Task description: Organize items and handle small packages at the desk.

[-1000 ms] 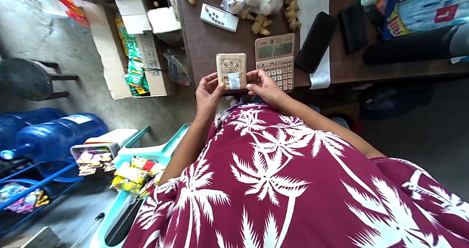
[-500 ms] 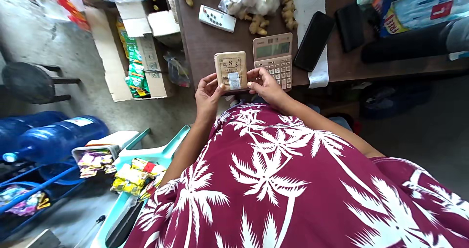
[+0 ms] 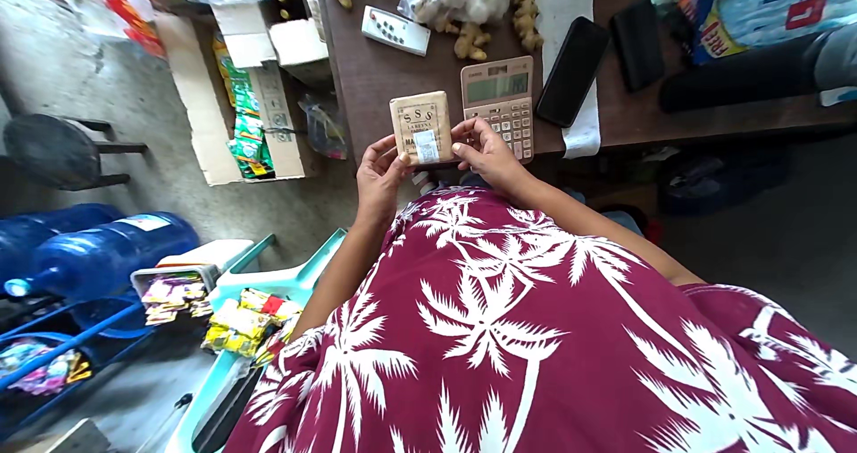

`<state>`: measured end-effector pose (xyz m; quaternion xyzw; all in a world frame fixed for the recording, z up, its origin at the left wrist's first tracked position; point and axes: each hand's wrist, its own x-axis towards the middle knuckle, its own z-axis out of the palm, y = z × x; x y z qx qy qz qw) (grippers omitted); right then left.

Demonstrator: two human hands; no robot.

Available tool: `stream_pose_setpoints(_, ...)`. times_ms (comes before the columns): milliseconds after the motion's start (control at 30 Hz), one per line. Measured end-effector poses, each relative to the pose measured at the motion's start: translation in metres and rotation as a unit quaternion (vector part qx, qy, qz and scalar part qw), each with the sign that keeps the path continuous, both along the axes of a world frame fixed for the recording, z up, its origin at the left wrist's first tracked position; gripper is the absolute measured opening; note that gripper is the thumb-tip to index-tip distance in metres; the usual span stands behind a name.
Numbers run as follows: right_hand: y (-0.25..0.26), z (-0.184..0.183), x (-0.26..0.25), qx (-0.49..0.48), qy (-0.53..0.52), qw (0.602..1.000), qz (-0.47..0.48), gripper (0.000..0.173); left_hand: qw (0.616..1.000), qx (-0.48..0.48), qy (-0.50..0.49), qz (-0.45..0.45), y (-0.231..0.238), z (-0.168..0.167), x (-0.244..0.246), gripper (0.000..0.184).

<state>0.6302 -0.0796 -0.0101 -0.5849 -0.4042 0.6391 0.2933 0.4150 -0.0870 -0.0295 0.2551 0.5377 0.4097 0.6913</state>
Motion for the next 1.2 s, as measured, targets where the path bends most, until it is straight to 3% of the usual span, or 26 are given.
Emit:
stream_pose_setpoints(500, 0.001, 0.002, 0.000, 0.000, 0.004, 1.000, -0.002, 0.023, 1.000, -0.001, -0.012, 0.010, -0.002, -0.002, -0.001, 0.039)
stream_pose_setpoints(767, 0.000, 0.002, -0.001, 0.042, 0.042, 0.998, -0.022, 0.027, 0.997, -0.050, -0.063, 0.016, -0.003, -0.002, -0.003, 0.036)
stream_pose_setpoints(933, -0.001, 0.006, -0.003, 0.064, 0.060, 0.995, -0.043, 0.035, 0.995, -0.044, -0.093, 0.006, -0.006, -0.006, -0.002, 0.037)
stream_pose_setpoints(1067, -0.002, 0.013, -0.009, 0.096, 0.035, 0.995, -0.023, 0.059, 0.993, -0.041, -0.112, -0.010, -0.009, -0.009, 0.000, 0.038)
stream_pose_setpoints(1200, -0.003, 0.017, -0.011, 0.128, 0.052, 0.990, 0.013, 0.044, 0.990, -0.055, -0.125, -0.025, -0.009, -0.005, 0.003, 0.035)
